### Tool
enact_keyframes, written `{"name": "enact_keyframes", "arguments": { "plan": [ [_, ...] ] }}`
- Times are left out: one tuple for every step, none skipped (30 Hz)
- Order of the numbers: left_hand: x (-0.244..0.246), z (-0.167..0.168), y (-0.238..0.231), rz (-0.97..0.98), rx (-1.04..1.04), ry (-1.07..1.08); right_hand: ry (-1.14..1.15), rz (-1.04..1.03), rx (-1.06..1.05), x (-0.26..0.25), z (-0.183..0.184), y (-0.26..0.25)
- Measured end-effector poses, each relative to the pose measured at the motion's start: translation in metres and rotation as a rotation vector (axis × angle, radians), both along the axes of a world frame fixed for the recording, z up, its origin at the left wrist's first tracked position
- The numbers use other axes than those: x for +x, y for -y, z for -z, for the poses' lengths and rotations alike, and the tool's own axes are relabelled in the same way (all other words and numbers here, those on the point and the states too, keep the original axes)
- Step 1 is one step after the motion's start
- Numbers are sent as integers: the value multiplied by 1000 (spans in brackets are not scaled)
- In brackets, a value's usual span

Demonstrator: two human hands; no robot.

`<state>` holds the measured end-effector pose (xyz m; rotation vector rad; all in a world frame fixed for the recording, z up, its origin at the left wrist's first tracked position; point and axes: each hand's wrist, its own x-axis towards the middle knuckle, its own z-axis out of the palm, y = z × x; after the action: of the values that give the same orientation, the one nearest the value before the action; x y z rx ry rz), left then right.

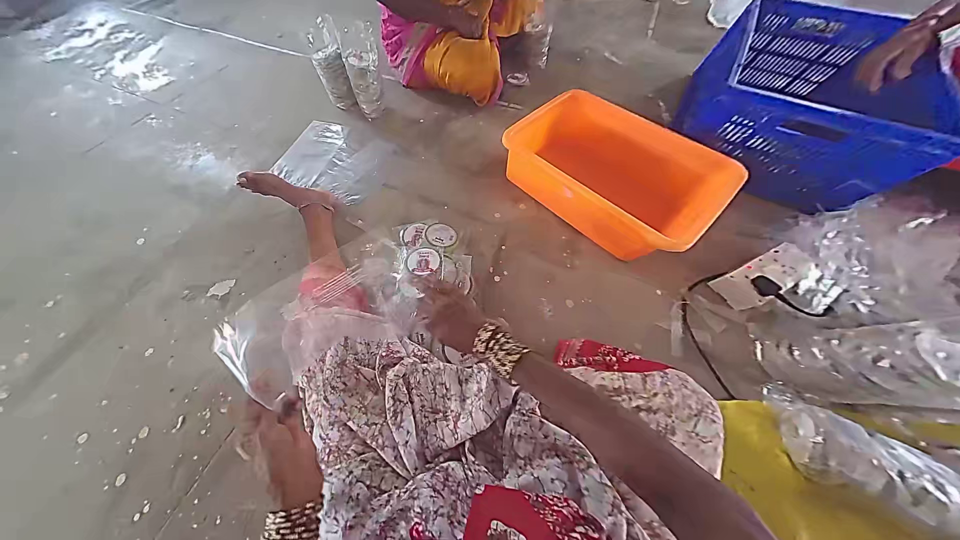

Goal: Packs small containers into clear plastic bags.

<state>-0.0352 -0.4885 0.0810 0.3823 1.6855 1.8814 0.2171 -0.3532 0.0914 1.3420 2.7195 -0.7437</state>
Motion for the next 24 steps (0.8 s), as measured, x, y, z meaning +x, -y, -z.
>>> {"name": "enact_keyframes", "arguments": {
  "plan": [
    [6, 14, 4, -18, -42, 31, 62, -90, -43, -16, 16, -2],
    [15, 24, 7, -31, -75, 30, 73, -161, -44, -30, 34, -3],
    [23, 32, 12, 1, -92, 15, 40, -208, -46, -40, 55, -3],
    [26, 42, 15, 27, -90, -25, -5, -239, 6, -45, 78, -2],
    [27, 49, 15, 28, -69, -68, -62, -245, 81, -46, 99, -4],
    [26, 53, 12, 27, -53, -104, -95, -236, 147, -45, 113, -8],
    [27, 54, 9, 30, -49, -129, -115, -228, 195, -40, 120, -14],
    [27, 53, 6, 22, -50, -138, -115, -222, 224, -37, 122, -18],
    [27, 53, 3, 13, -44, -139, -122, -211, 247, -34, 123, -21],
    [25, 54, 2, 14, -45, -140, -122, -194, 255, -31, 125, -25],
    [25, 54, 1, 22, -50, -145, -125, -179, 253, -27, 127, -31],
    [25, 54, 0, 22, -50, -153, -130, -161, 243, -22, 129, -37],
    [26, 54, -1, 22, -44, -166, -137, -146, 222, -16, 130, -43],
    [27, 53, -1, 16, -42, -175, -139, -128, 211, -10, 130, -49],
    [27, 53, -1, 19, -44, -182, -121, -110, 197, -3, 129, -55],
    [26, 54, -1, 14, -44, -188, -102, -90, 192, 4, 126, -62],
    [26, 56, -1, 9, -40, -187, -85, -67, 187, 10, 124, -69],
    [26, 58, -2, 15, -35, -187, -67, -47, 198, 18, 124, -76],
    [27, 57, -3, 22, -38, -190, -44, -28, 217, 27, 126, -83],
    [28, 55, -4, 27, -45, -197, -18, -10, 218, 34, 125, -89],
    [29, 52, -4, 36, -55, -199, 8, 11, 206, 42, 122, -94],
    [30, 49, -5, 42, -56, -198, 14, 44, 180, 50, 116, -99],
    [31, 47, -5, 51, -51, -193, -15, 100, 154, 57, 108, -102],
    [31, 46, -4, 56, -44, -187, -66, 180, 143, 64, 100, -102]
  ]
}}
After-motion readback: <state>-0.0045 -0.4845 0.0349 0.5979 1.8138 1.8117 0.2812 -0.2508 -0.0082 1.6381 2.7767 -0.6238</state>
